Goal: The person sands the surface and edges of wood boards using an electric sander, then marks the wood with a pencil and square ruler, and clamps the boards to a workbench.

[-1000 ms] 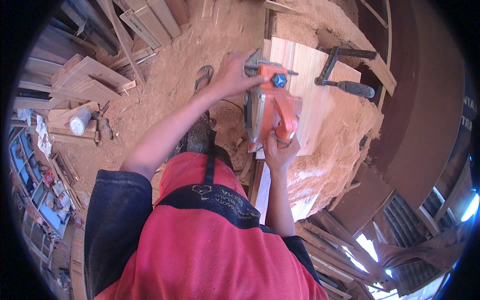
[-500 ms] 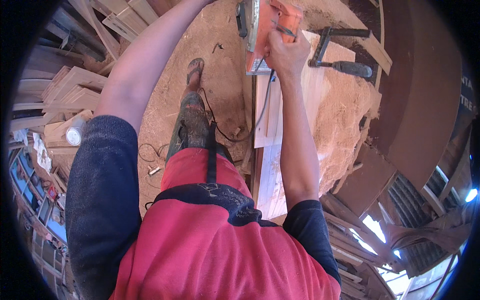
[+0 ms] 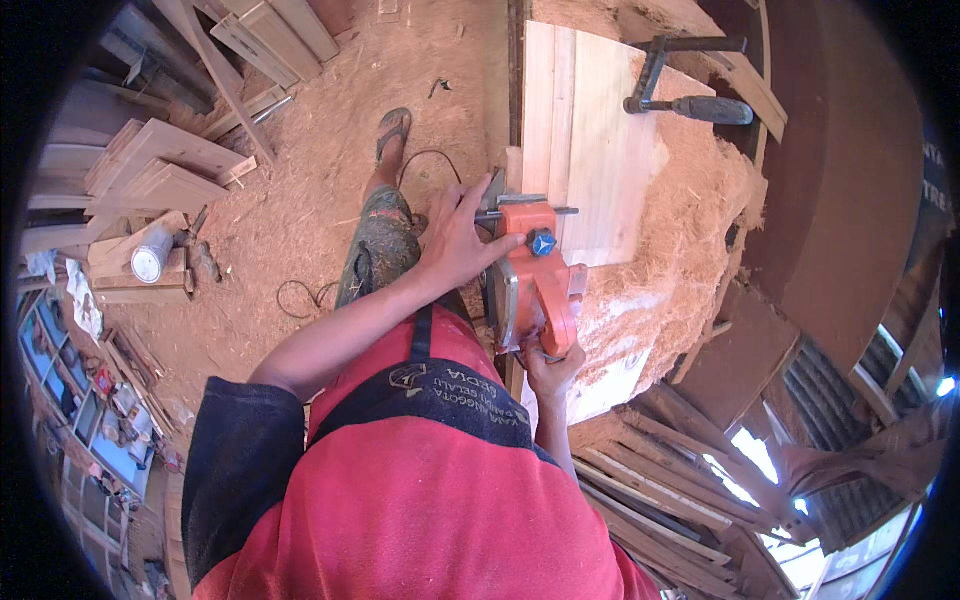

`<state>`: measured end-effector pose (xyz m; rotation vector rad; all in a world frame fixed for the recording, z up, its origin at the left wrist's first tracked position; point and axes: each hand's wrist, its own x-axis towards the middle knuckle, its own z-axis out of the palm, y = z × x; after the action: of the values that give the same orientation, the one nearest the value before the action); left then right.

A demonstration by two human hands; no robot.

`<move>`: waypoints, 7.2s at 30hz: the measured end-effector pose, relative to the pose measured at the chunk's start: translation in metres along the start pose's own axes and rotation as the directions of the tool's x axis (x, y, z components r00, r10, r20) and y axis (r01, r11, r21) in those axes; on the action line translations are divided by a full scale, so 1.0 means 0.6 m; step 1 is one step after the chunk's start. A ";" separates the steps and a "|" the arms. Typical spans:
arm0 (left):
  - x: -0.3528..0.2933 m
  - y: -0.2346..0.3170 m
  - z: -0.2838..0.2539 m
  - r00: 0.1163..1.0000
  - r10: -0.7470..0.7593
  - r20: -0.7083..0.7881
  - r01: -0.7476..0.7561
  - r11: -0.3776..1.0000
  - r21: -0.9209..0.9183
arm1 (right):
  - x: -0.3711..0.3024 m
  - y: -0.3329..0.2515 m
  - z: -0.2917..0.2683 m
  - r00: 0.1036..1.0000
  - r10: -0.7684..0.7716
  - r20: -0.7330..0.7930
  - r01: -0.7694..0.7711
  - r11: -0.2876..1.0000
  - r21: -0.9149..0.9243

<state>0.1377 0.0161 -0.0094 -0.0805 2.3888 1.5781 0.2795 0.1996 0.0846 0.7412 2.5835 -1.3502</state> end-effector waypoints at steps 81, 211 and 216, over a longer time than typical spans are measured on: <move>0.042 -0.008 -0.010 0.999 0.009 -0.051 -0.016 0.991 -0.135 | 0.029 -0.019 0.015 0.989 -0.127 0.075 0.137 0.977 -0.161; 0.021 -0.054 0.021 0.989 0.078 -0.125 -0.095 0.987 -0.129 | 0.017 0.013 0.023 0.960 -0.275 0.061 0.279 0.900 -0.334; -0.074 -0.030 0.038 0.992 0.101 -0.078 -0.108 0.990 -0.092 | -0.094 0.084 -0.005 0.990 -0.139 -0.016 0.133 0.971 -0.197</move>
<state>0.1885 0.0251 -0.0226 -0.0326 2.4068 1.7670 0.3530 0.2058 0.0680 0.5659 2.7844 -1.1033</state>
